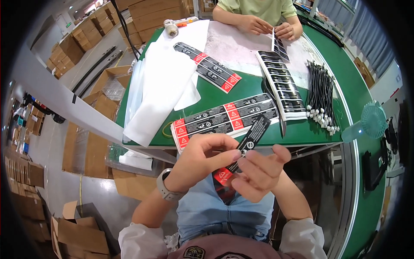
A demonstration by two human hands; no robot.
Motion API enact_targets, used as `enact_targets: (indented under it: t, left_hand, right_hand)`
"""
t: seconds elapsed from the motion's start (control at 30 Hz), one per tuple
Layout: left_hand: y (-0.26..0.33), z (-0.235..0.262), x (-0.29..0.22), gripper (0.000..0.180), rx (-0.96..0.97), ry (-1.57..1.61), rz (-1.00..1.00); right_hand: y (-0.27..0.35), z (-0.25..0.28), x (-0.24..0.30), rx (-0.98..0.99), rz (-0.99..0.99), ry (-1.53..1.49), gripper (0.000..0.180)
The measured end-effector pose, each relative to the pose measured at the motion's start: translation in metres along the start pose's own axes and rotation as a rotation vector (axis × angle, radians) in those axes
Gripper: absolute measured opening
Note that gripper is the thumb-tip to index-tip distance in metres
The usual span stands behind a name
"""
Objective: Applying warning and informational labels to black plastic electronic components at a factory workbench.
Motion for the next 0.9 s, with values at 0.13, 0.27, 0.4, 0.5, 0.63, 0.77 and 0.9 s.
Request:
enact_targets:
  t: [0.13,0.27,0.4,0.5,0.63,0.77,0.9]
  left_hand:
    - [0.002,0.008,-0.004,0.006,-0.113,0.044,-0.150]
    - [0.011,0.014,-0.016,0.007,-0.077,-0.429,-0.357]
    - [0.011,-0.010,-0.026,0.008,0.131,-0.616,-0.458]
    - [0.010,-0.021,-0.020,0.008,0.176,-0.681,-0.415]
    - [0.014,-0.012,0.001,0.012,0.032,-0.750,-0.407]
    - [0.016,0.016,0.030,0.007,-0.248,-0.607,-0.280]
    - [0.012,0.012,0.079,0.015,0.055,-0.538,-0.174]
  right_hand:
    - [0.008,0.001,0.005,0.135,-0.024,-0.044,0.031]
    - [0.012,0.013,-0.038,0.235,-0.591,-0.361,0.044]
    - [0.020,0.012,-0.074,0.467,-1.017,-0.612,0.039]
    - [0.027,0.017,-0.073,0.528,-1.028,-0.604,0.013]
    - [0.025,0.039,-0.067,0.441,-0.904,-0.537,0.011]
    - [0.047,0.157,-0.119,0.286,-0.983,0.066,0.007]
    - [0.113,0.400,-0.164,0.292,-0.931,1.191,0.053]
Point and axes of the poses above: each hand's wrist, its own y-axis away from the middle knuckle, its own z-axis out of the back of the hand, x = y × z, the point moved 7 cm from there along -y, towards the middle knuckle, and after that the axes turned 9 degrees about y, right-handed, at the moved point
